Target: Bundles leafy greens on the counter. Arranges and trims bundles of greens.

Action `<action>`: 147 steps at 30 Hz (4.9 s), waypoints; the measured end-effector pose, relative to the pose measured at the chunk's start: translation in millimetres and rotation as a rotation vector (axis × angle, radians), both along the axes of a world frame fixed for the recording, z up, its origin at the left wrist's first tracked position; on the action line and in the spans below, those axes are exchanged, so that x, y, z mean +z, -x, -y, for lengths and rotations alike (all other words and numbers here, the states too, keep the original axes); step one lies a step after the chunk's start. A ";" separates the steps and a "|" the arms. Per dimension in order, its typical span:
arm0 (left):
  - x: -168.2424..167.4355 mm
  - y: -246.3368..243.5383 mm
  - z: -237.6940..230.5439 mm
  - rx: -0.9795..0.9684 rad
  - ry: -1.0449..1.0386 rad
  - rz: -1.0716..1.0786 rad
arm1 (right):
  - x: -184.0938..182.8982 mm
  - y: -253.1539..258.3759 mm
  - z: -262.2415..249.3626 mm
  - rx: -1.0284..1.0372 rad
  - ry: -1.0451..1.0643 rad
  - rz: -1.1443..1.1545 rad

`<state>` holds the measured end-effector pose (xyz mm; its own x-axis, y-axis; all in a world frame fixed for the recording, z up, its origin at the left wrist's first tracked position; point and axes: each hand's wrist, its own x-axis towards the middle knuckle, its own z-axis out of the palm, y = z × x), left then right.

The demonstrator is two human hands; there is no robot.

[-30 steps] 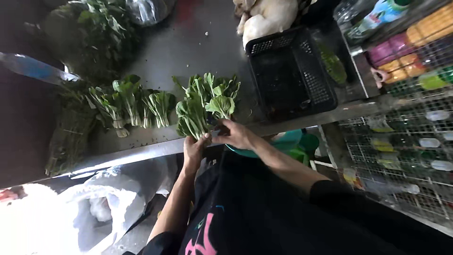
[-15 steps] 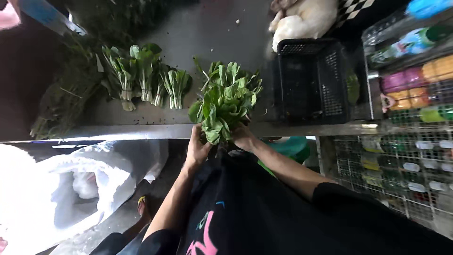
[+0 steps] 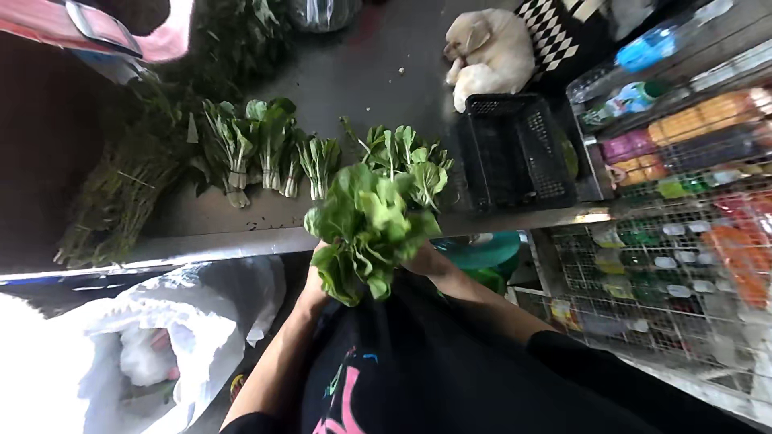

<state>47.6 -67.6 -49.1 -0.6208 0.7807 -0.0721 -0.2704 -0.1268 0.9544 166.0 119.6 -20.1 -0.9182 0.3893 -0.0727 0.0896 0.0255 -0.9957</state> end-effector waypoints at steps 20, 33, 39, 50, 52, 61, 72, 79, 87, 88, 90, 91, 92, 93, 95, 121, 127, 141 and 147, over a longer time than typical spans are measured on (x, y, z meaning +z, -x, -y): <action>-50.9 41.3 9.4 0.083 0.069 0.458 | -46.1 53.2 35.5 -0.192 -0.191 0.267; -55.0 57.4 8.3 -0.061 -0.145 0.701 | -45.1 68.8 44.0 -0.279 -0.249 0.244; -59.4 57.4 5.6 -0.088 -0.116 0.701 | -45.1 66.8 43.2 -0.165 -0.402 0.367; -78.1 47.2 3.4 0.005 -0.088 0.454 | -53.6 66.8 35.0 -0.390 -0.173 0.399; -76.4 49.6 8.3 0.004 -0.114 0.407 | -59.9 63.3 24.9 -0.464 -0.083 0.406; -79.4 60.2 -5.7 0.024 -0.201 0.679 | -48.8 55.5 20.0 -0.504 0.292 0.156; -82.8 48.8 -14.2 -0.049 -0.307 0.798 | -62.3 52.1 47.7 -0.407 0.025 0.231; -79.0 47.8 -15.1 -0.163 -0.274 0.641 | -60.1 49.7 47.6 -0.353 -0.095 0.340; -74.2 50.2 -14.7 -0.124 -0.167 0.567 | -41.4 47.4 55.0 -0.268 -0.465 0.166; -75.8 50.1 -14.4 -0.131 -0.183 0.574 | -38.6 49.0 55.7 -0.203 -0.448 0.217; -77.9 50.5 -14.6 -0.133 -0.193 0.566 | -36.6 53.0 55.9 -0.146 -0.357 0.278; -77.8 51.1 -14.5 -0.127 -0.192 0.558 | -37.4 54.3 55.6 -0.152 -0.305 0.265; -77.4 52.0 -14.2 -0.110 -0.186 0.546 | -38.9 55.0 55.5 -0.162 -0.258 0.234; -76.3 52.5 -13.5 -0.088 -0.180 0.541 | -41.3 54.5 55.8 -0.165 -0.227 0.187; -74.4 53.8 -13.0 -0.050 -0.172 0.509 | -47.5 51.2 56.1 -0.146 -0.209 0.072; -45.4 79.8 9.7 0.074 0.316 -0.190 | -30.3 25.5 -65.4 -0.479 -0.724 0.673; -40.7 62.6 7.3 0.103 0.310 -0.348 | -44.9 45.5 34.6 -0.149 -0.329 0.320; -21.7 48.3 38.7 0.055 -0.100 -0.106 | 2.2 53.1 28.0 -0.104 -0.055 0.019; -11.5 47.3 39.1 0.133 0.191 -0.046 | -7.6 68.8 34.6 -0.275 -0.070 -0.108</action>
<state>0.3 -106.7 -60.6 -0.7234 0.6666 -0.1797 -0.2186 0.0257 0.9755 97.2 85.0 -27.7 -0.7787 0.6249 0.0557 -0.0042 0.0836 -0.9965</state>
